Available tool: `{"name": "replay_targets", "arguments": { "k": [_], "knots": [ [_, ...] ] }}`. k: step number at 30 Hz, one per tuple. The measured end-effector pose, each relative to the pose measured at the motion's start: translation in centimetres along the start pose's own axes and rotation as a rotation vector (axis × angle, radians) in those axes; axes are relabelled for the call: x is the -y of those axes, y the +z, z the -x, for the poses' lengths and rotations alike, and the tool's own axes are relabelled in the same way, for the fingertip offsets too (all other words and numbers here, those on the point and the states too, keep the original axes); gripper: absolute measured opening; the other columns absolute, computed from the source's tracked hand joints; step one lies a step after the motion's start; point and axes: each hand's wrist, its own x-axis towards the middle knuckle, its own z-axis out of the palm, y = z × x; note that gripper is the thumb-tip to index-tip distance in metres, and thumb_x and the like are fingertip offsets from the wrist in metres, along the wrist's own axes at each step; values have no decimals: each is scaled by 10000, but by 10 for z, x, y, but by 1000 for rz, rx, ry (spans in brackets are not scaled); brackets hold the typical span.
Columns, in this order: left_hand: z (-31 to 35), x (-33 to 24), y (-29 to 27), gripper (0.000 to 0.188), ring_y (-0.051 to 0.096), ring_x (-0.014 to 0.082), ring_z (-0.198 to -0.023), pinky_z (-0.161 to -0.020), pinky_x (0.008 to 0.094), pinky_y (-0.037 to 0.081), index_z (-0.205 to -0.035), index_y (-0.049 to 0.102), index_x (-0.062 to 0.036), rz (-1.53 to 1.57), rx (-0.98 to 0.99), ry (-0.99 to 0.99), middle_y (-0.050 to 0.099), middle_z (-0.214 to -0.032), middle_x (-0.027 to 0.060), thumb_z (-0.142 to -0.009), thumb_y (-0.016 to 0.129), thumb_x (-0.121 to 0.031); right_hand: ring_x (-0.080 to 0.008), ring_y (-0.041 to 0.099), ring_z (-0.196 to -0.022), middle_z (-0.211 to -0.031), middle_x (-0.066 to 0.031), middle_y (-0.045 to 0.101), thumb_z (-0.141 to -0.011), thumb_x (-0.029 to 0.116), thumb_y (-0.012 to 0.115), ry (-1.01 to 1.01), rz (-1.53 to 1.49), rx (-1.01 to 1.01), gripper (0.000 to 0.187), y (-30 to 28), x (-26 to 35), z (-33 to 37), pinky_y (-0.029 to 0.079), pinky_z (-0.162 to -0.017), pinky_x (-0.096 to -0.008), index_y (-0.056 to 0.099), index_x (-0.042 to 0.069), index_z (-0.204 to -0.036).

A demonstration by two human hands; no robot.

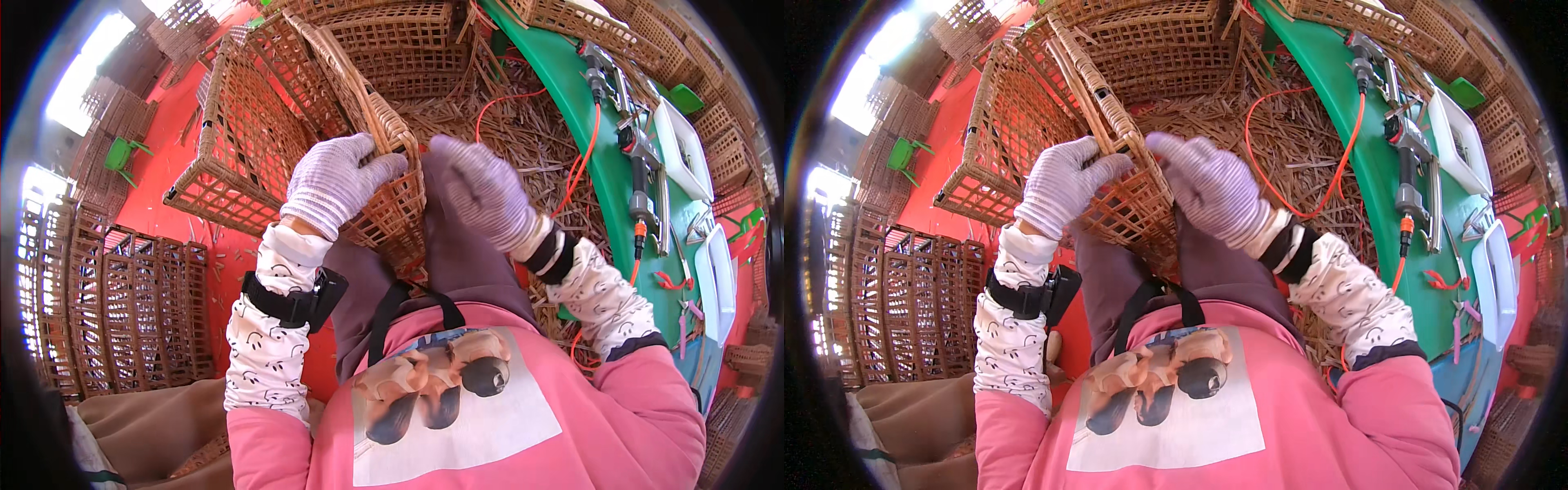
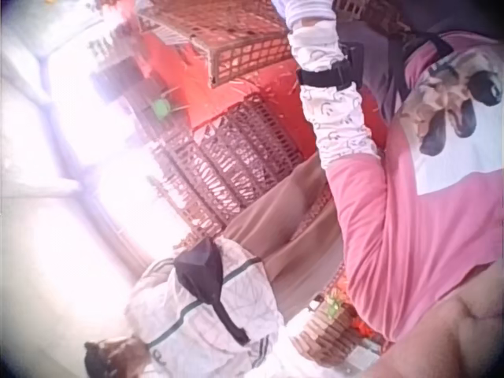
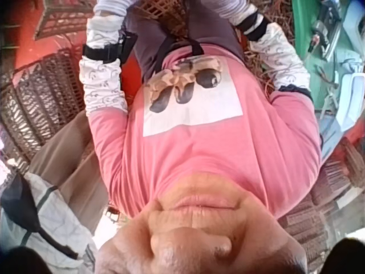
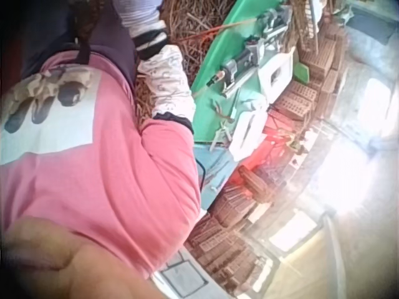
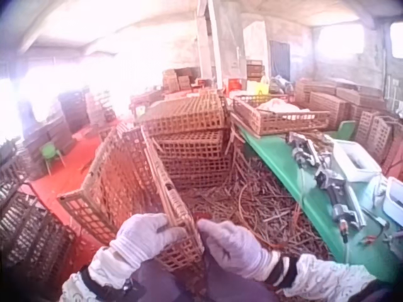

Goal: Assembling and finishing wicker basket structures using hands and a staple gun.

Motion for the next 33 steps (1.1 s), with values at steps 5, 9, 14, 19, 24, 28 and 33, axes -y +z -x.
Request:
{"name": "replay_targets", "arguments": {
  "k": [5,9,14,19,24,28,33],
  "knots": [
    [-1,-1,-1,420,595,346,-742,-655,399,465,-904,629,-59,78,50,-97,613,-758,175,-750,613,-449,-303,562,-671,-778,-117,554,-793,138,508,114,324,198,486,16,-1,5,457,-587,-416,442,181,-1272],
    [-1,-2,2,437,595,353,-736,-662,410,465,-905,631,-51,44,5,-23,612,-755,183,-750,613,-459,-292,581,-724,-821,-123,571,-793,168,542,-100,82,16,359,2,-12,-23,480,-627,-384,543,158,-1153],
    [-2,-12,3,390,607,279,-727,-666,362,465,-941,630,-42,-67,-29,3,624,-768,162,-747,642,-380,-249,596,-744,-823,-88,623,-778,208,616,-250,291,-117,280,30,-14,-100,489,-665,-336,599,31,-993],
    [13,-7,-5,477,601,326,-850,-707,398,470,-951,614,-69,41,43,-44,627,-856,170,-727,612,-490,-53,466,-449,-729,-41,629,-891,364,488,805,-972,336,323,4,17,-117,359,-353,-203,594,66,-826],
    [21,-13,-6,443,618,307,-798,-692,410,485,-869,590,-80,-381,-34,-75,632,-815,142,-727,604,-499,-80,393,-359,-503,1,451,-903,349,439,635,-628,559,387,-22,57,-109,302,-334,-225,502,71,-640],
    [16,-15,8,408,621,319,-699,-616,423,490,-815,585,-72,-389,-104,19,629,-755,137,-733,605,-470,-155,453,-418,-527,-29,436,-838,163,509,-537,-18,485,133,-16,28,-120,348,-398,-284,513,57,-759],
    [24,-12,7,326,612,333,-636,-580,429,488,-966,548,-118,-141,-323,65,626,-699,113,-734,633,-331,-136,480,-411,-525,-9,438,-789,121,515,84,3,842,92,0,35,-173,380,-385,-307,510,71,-712]
  ]
}}
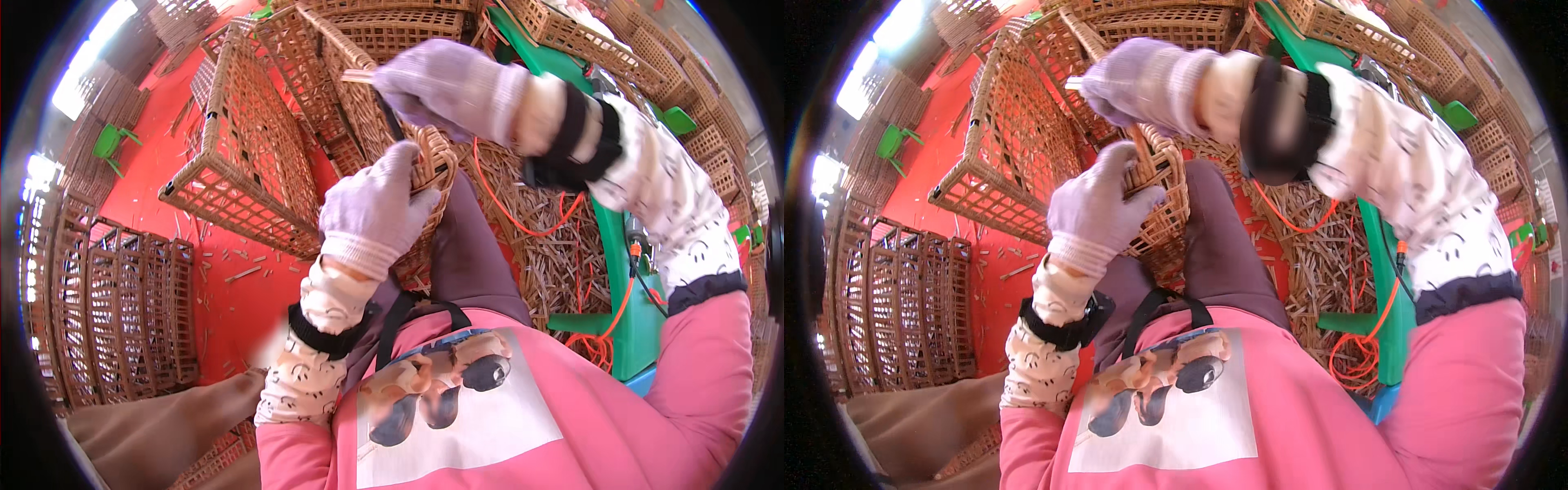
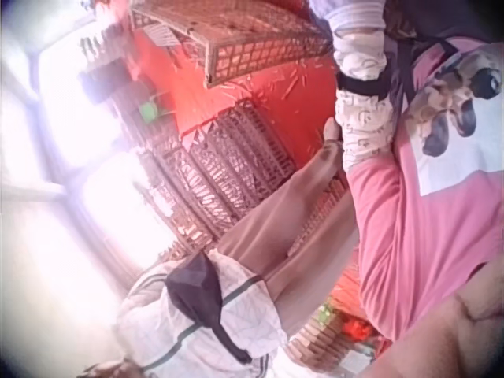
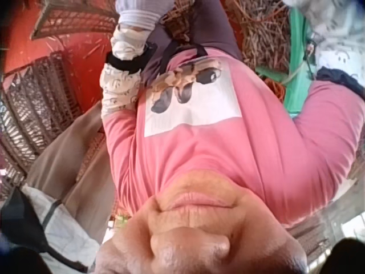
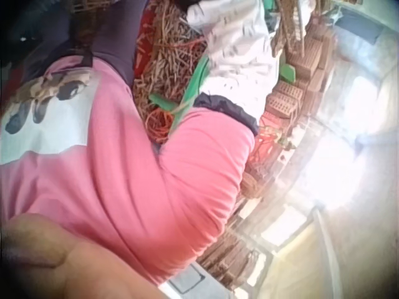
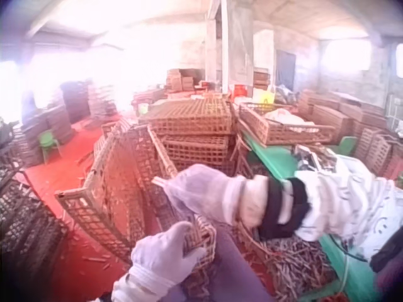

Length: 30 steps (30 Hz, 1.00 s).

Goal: Assembling and finishing wicker basket structures using hands and a staple gun.

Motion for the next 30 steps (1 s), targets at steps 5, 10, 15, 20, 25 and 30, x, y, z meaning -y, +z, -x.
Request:
{"name": "replay_targets", "arguments": {
  "k": [5,10,15,20,25,30],
  "knots": [
    [-2,8,-1,439,592,293,-863,-689,410,484,-1100,548,-125,93,6,75,538,-1059,81,-692,665,-236,-104,460,-426,-556,4,529,-860,311,494,599,-454,88,263,21,-19,-59,373,-373,-271,572,100,-723],
    [-18,-3,7,399,584,303,-842,-720,400,477,-1059,573,-119,3,43,162,561,-976,89,-684,670,-212,-119,539,-488,-595,-11,567,-844,324,513,640,-473,2,297,18,-30,-41,427,-380,-251,616,54,-777],
    [-37,12,3,391,607,290,-823,-739,370,478,-1015,595,-45,165,246,64,619,-884,145,-651,685,-158,-133,566,-554,-706,-68,608,-873,258,500,248,-408,-603,275,32,-63,8,481,-524,-256,618,32,-977],
    [-57,14,-8,360,566,94,-681,-638,249,477,-980,598,40,531,786,-241,623,-776,43,-664,707,-94,-112,571,-739,-801,-69,622,-816,108,582,276,-599,-505,238,116,-56,101,469,-654,-255,588,25,-1040],
    [-61,22,0,370,578,116,-628,-589,255,480,-941,623,26,558,831,-230,625,-712,58,-625,738,-128,-168,575,-741,-881,-128,594,-813,131,595,281,-665,-683,282,159,-29,94,462,-672,-294,557,3,-1061],
    [-60,23,-4,327,550,96,-625,-588,246,464,-906,627,21,522,847,-222,603,-697,35,-614,695,-109,-246,587,-680,-845,-142,595,-798,176,619,336,-556,-832,278,171,-18,79,467,-624,-323,567,23,-1023]
  ]
}}
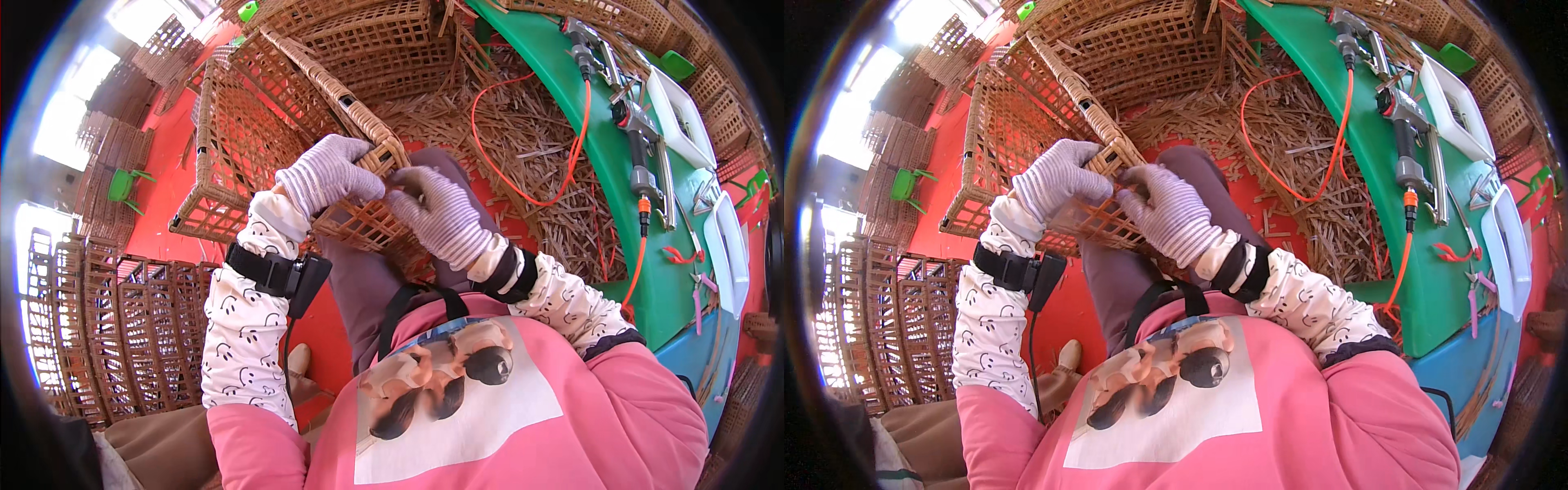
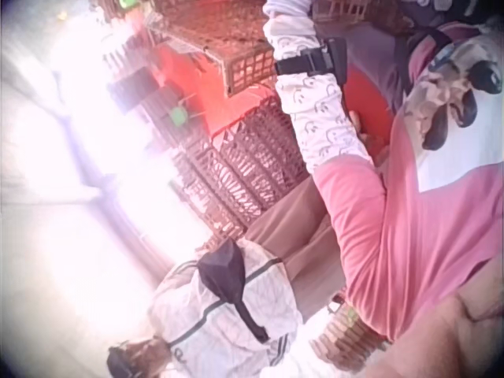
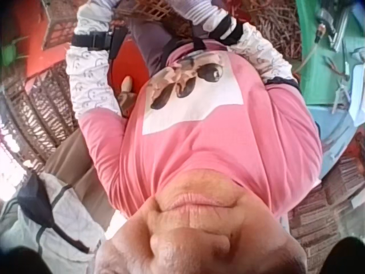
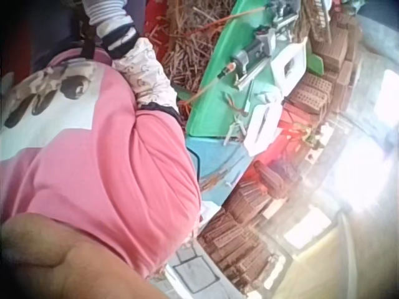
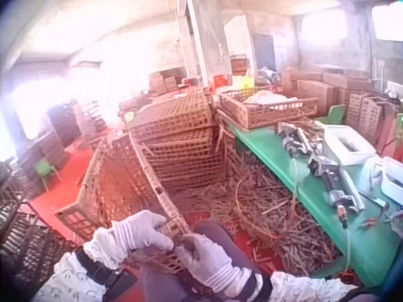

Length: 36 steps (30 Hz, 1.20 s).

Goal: Assembling and finishing wicker basket structures using hands and a staple gun.

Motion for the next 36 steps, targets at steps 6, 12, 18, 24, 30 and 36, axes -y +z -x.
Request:
{"name": "replay_targets", "arguments": {
  "k": [6,12,18,24,30,36],
  "knots": [
    [-4,-1,1,285,510,70,-608,-571,236,441,-874,619,13,41,72,26,563,-668,0,-621,657,-113,-242,584,-692,-782,-136,600,-756,203,653,-218,245,-205,283,7,-4,-5,465,-636,-317,588,21,-962],
    [8,6,25,363,583,371,-832,-729,426,472,-983,576,-34,-744,-459,313,617,-892,179,-713,617,-273,-61,489,-501,-614,11,547,-789,214,643,634,-479,458,188,-58,31,-30,392,-436,-208,625,33,-837],
    [11,-3,32,358,572,372,-856,-745,429,464,-986,556,-47,-702,-495,80,598,-903,204,-739,627,-296,-102,563,-632,-818,-45,596,-863,164,523,271,-956,140,227,-38,-7,-13,444,-551,-205,561,12,-1027],
    [5,4,27,320,571,386,-824,-728,439,464,-912,563,-17,-684,-443,177,596,-830,225,-735,633,-273,-239,557,-950,-1023,-140,543,-721,1,650,-629,107,180,398,-25,-10,-3,476,-778,-293,560,72,-1102],
    [3,4,24,349,575,381,-837,-737,421,475,-934,571,-11,-600,-359,112,606,-840,221,-705,647,-263,-136,588,-824,-864,-84,585,-824,43,575,-205,-526,260,144,-34,10,-16,483,-694,-241,606,26,-963],
    [2,8,21,447,627,222,-770,-691,328,489,-973,566,22,-546,-327,135,639,-842,160,-644,741,-225,-108,587,-706,-787,-46,584,-862,88,550,-19,-536,278,131,-17,-11,0,493,-640,-234,528,-20,-934]
  ]
}}
